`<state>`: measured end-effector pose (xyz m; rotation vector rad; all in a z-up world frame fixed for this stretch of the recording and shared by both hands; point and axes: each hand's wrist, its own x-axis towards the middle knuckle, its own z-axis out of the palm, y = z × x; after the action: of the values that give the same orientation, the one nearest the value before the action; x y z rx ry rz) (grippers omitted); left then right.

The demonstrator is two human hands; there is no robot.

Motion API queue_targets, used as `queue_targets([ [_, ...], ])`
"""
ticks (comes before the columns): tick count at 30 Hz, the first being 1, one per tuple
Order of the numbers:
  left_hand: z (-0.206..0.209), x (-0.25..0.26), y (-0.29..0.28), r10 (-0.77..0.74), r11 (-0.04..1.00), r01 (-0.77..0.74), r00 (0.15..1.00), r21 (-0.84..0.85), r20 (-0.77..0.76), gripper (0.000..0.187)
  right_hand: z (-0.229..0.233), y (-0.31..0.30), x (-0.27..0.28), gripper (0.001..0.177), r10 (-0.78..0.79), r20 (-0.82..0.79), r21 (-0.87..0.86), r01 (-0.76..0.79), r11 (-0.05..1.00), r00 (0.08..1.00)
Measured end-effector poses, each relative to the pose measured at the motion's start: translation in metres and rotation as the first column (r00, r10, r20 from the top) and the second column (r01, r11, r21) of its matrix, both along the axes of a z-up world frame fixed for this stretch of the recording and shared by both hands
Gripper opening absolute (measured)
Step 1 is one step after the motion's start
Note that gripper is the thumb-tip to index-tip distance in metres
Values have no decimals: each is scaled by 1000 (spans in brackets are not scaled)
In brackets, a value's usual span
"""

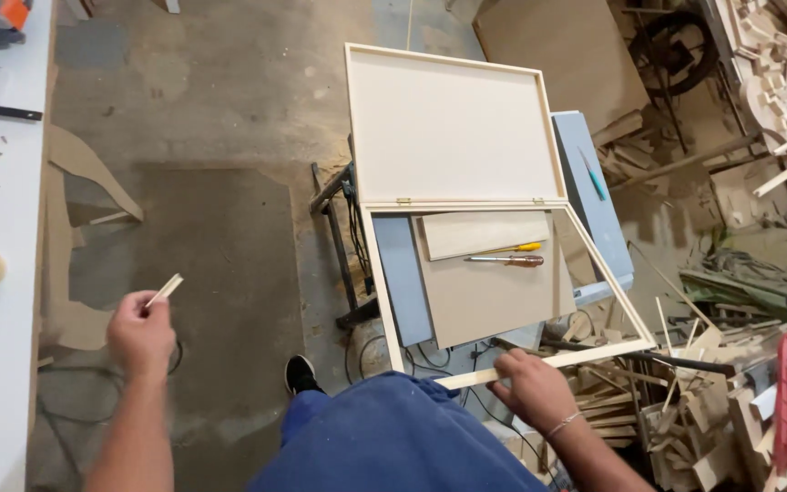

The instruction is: Applying wood filler to a wooden frame and smoothing the joints

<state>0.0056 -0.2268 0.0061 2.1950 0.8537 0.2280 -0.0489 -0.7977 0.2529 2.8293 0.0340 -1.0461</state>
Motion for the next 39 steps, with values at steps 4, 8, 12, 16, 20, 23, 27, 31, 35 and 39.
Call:
queue_targets([
  [4,40,57,-86,-119,970,116,993,-213,-4,12,56,-11,29,27,36,45,-16,-35,999,998],
  [8,69,83,-174,-279,874,264,960,-407,24,6,61,-30,47,27,285,148,79,-299,951,947],
  [12,105,43,-259,-437,755,210,867,-621,-239,19,29,-45,48,26,404,147,173,-425,888,903],
  [16,158,-24,-270,-423,405,-178,833,-897,-356,22,-9,-59,47,35,455,122,332,-468,819,882],
  [20,135,-84,-267,-305,275,-159,921,-948,-243,22,-53,-76,43,38,459,103,452,-453,769,882],
  [23,136,-102,-247,-377,236,-16,920,-972,-107,19,-77,-80,41,42,450,-45,407,-395,824,892],
  [27,146,-103,-237,-539,25,91,840,-996,63,12,-90,-59,41,38,347,-296,275,-269,923,890],
  [31,161,-96,-239,-659,-65,78,746,-995,101,3,-162,-71,14,38,318,-220,260,-259,930,922],
  [35,148,-95,-205,-796,1,281,582,-960,169,6,-116,-55,18,33,267,-194,215,-225,950,944],
  [39,89,-112,-149,-688,-9,402,661,-915,298,17,14,-33,30,23,284,-71,264,-256,930,956],
])
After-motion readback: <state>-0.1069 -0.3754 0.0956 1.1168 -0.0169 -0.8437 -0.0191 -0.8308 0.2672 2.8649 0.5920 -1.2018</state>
